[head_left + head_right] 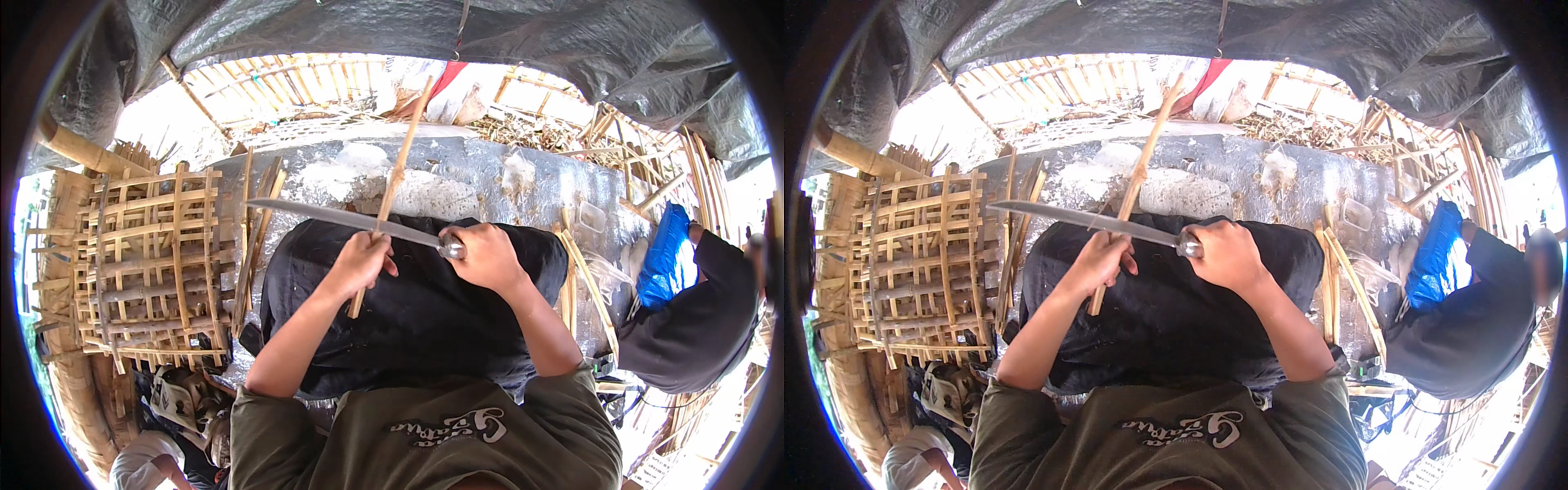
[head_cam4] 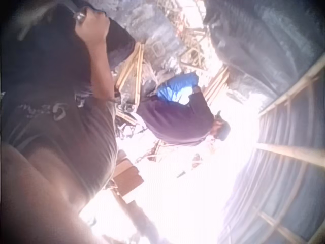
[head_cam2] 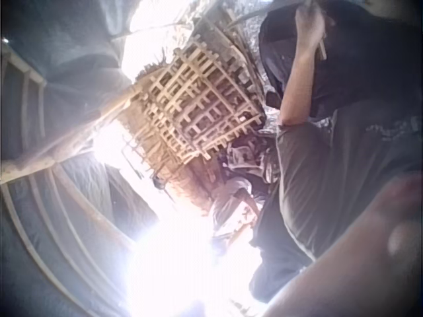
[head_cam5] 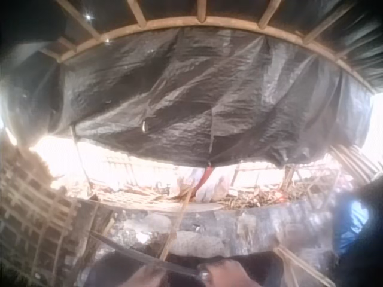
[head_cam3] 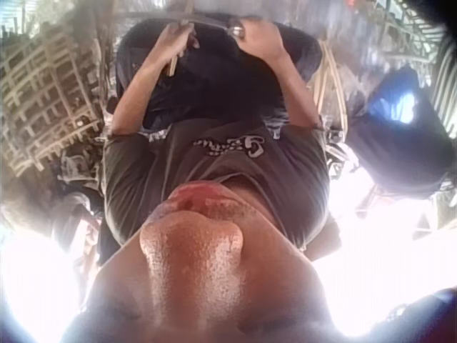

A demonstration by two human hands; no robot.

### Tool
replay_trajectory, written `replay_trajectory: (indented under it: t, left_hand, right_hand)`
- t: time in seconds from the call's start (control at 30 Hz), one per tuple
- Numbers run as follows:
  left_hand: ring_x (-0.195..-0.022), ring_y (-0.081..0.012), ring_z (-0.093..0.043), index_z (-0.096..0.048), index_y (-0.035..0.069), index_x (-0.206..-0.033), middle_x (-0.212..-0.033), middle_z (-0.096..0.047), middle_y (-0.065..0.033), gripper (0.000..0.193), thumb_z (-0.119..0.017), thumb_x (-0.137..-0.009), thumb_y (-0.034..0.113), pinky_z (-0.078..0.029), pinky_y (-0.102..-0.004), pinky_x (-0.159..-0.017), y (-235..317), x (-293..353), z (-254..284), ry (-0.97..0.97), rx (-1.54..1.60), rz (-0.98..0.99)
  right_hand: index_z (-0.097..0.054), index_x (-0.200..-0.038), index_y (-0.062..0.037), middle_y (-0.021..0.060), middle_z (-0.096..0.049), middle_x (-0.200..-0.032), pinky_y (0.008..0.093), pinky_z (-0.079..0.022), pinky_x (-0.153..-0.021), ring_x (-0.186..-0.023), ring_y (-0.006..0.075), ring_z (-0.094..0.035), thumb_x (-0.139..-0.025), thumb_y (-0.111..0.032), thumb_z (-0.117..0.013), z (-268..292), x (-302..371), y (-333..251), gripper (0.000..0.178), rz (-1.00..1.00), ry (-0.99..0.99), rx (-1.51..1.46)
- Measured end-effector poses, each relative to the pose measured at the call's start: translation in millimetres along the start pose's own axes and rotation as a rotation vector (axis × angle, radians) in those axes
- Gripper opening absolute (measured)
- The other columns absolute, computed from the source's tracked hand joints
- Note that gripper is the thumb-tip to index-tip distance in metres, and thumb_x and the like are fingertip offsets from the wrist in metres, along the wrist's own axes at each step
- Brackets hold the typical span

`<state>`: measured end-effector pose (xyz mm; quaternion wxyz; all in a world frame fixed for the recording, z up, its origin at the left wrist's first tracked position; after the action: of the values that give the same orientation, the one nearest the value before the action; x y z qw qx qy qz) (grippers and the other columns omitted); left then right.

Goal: The person uses a curved blade to shave and shape thin bamboo strips. They hold the strips with one hand and carefully remove material with the blade, occasionally inspecting the edges. The person works on multiple strips, placing finished pieces aside.

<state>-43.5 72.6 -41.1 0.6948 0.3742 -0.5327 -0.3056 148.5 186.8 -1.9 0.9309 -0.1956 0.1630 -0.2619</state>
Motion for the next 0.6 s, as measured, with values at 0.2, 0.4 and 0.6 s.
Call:
replay_trajectory:
  t: [0.2, 0.4, 0.6]
  left_hand:
    - [-0.053, -0.0179, -0.058, -0.057, -0.002, -0.098, -0.063, -0.060, -0.0116, 0.025, -0.054, -0.102, 0.023, -0.043, -0.0335, -0.053, 2.1, 19.9, -17.9, 0.262, -0.280, -0.315]
    - [-0.077, -0.0437, -0.067, -0.052, -0.001, -0.109, -0.079, -0.066, -0.0225, 0.019, -0.056, -0.100, 0.015, -0.051, -0.0451, -0.066, 14.4, 33.9, -24.4, 0.261, -0.258, -0.405]
    - [-0.060, -0.0172, -0.054, -0.055, 0.000, -0.106, -0.071, -0.056, -0.0112, 0.014, -0.056, -0.100, 0.013, -0.044, -0.0335, -0.059, 10.3, 44.6, -28.5, 0.235, -0.205, -0.385]
  right_hand:
    - [-0.070, -0.086, -0.0112, 0.0179, -0.067, -0.072, 0.0479, -0.058, -0.067, -0.071, 0.0391, -0.069, -0.073, -0.023, -0.071, 0.1, -22.9, 9.3, 0.018, -0.115, -0.005, 0.113]
    - [-0.070, -0.090, -0.0114, 0.0198, -0.067, -0.076, 0.0485, -0.058, -0.068, -0.072, 0.0400, -0.069, -0.072, -0.025, -0.070, 1.2, -30.5, 37.2, 0.022, -0.159, 0.012, 0.238]
    - [-0.072, -0.091, -0.0123, 0.0212, -0.069, -0.084, 0.0486, -0.059, -0.074, -0.078, 0.0409, -0.070, -0.074, -0.025, -0.069, 16.5, -45.0, 61.3, 0.022, -0.263, 0.036, 0.317]
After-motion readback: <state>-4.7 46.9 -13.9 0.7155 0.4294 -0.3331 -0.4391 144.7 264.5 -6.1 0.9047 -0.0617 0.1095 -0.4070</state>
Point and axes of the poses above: each hand's wrist, its own x-axis away from the middle knuckle, its own z-axis out of the back of the hand, y = z × x, the point moved 5 cm from there along -x, towards the middle knuckle
